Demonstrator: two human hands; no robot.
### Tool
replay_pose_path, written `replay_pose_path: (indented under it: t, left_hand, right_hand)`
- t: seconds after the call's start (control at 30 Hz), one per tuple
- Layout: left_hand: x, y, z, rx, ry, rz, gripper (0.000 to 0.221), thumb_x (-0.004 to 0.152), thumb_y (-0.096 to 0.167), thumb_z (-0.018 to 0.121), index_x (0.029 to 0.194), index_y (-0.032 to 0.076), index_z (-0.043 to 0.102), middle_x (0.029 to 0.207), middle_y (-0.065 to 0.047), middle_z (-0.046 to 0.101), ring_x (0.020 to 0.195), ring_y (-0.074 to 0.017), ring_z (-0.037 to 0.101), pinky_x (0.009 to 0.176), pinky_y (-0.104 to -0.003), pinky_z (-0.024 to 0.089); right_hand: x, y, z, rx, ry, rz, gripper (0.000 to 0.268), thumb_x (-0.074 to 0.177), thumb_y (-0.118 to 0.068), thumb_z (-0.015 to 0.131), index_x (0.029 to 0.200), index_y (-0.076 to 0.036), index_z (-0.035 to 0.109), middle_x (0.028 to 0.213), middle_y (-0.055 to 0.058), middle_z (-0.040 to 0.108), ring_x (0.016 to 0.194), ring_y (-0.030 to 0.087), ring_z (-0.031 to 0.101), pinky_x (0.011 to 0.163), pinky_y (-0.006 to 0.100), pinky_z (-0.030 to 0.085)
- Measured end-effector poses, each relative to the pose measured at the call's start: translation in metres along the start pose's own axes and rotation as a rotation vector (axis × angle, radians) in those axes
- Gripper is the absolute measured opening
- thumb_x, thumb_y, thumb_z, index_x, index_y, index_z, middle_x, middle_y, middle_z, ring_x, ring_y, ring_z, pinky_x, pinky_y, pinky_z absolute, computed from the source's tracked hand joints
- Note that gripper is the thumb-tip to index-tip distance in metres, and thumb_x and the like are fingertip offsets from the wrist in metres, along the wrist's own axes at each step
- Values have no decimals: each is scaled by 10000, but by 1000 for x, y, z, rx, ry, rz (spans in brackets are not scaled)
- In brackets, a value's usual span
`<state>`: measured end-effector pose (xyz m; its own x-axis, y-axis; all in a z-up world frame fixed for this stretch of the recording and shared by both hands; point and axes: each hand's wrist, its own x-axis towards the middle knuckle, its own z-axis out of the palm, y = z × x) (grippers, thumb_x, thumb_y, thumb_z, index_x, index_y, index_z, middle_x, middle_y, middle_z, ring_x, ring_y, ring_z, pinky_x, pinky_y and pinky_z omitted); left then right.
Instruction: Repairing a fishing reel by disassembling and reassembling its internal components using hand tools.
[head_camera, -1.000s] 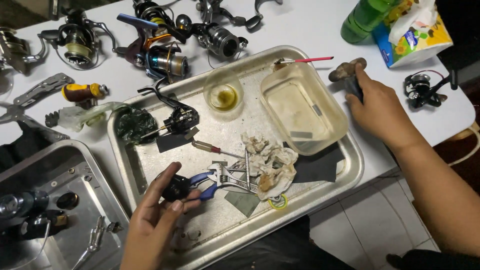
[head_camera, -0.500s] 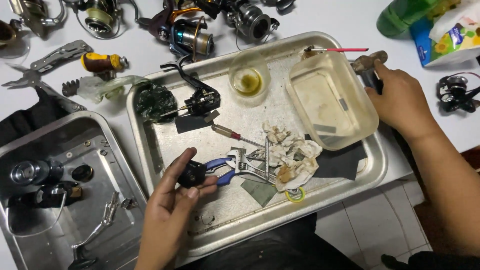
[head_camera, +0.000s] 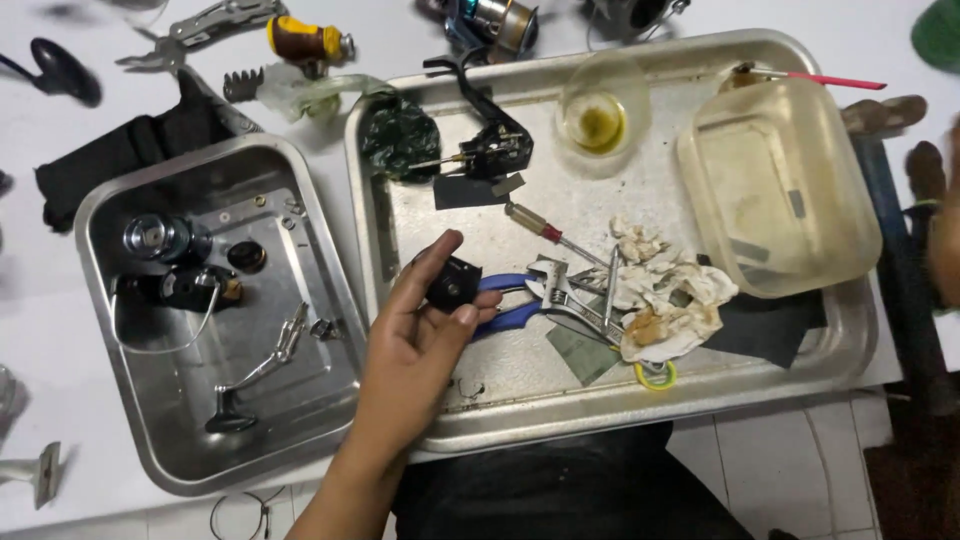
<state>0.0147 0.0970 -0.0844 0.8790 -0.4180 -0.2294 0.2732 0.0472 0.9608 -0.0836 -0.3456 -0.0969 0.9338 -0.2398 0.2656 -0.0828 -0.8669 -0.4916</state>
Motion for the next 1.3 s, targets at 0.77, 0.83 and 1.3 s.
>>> replay_pose_path:
  t: [0.77,0.83,1.3]
  left_hand:
    - [1,12,1,59,-205,-196,672,868,150,706,1499,157,475,1468,-90,610,1191,-136,680,1055,-278,561]
    - [0,10,1,-27,-271,-204,682,862,112,705,1497,132,459,1520,-114,575,1142,-155,711,1042,-303,560]
    - [-3,1,0,-209,-415,-239,731,909,5,643,1568,85,338,1532,-130,519,1056,-184,701,1004,-292,566]
  right_hand:
    - [5,-127,63,-295,-587,-561,385,741,-322,805,1098,-223,699,1171,10,676,1082,259,653,861,454,538]
    - [2,-132,50,-46,-476,-424,255,846,-203,712,1086,-128,754,1071,44,785,1035,210,736,970,411,580]
    - [-44,-176,48,801,-135,326,176,1061,-79,428,1223,-10,414,1057,281,682,975,383,761,871,465,698]
